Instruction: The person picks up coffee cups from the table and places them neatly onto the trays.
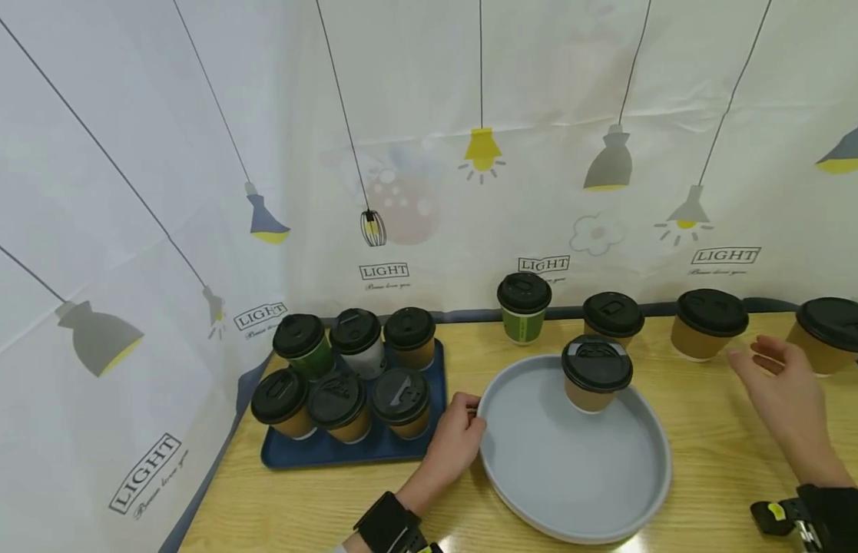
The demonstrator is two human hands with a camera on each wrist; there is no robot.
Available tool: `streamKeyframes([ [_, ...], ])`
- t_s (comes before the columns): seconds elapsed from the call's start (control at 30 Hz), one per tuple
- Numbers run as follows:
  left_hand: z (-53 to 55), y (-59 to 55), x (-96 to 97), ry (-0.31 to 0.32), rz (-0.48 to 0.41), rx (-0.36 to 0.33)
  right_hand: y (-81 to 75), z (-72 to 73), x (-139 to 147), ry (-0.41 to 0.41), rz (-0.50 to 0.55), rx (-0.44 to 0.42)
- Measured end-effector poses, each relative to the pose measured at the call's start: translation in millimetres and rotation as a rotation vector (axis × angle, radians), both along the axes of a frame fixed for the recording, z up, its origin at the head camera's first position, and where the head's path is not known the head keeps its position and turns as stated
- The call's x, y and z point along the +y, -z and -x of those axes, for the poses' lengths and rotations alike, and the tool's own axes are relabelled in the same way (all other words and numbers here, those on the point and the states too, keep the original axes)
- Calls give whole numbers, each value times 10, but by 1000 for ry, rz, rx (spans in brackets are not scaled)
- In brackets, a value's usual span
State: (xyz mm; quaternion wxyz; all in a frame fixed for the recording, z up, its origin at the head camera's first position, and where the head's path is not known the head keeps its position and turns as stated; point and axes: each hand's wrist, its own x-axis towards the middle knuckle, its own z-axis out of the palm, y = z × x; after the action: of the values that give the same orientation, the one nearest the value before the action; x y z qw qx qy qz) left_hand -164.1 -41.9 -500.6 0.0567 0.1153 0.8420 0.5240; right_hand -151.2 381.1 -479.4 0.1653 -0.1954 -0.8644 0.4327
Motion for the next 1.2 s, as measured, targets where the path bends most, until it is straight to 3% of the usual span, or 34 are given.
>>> streamKeyframes([
  [0.1, -78, -26, -67, 14, 54, -12, -13, 82, 33, 6, 45, 19],
  [0.2, -104, -31, -97, 15, 53, -28, 1, 169, 62, -29, 92, 25],
  [0.37, -29, -3, -58, 14, -7, -5, 82, 336, 86, -115, 134, 59],
  [0.63, 79, 21, -1, -13, -20, -12, 134, 547, 66, -168, 128, 178],
  [1.2, 70, 1, 19, -32, -2, 8, 181, 702, 145, -174, 15, 89],
])
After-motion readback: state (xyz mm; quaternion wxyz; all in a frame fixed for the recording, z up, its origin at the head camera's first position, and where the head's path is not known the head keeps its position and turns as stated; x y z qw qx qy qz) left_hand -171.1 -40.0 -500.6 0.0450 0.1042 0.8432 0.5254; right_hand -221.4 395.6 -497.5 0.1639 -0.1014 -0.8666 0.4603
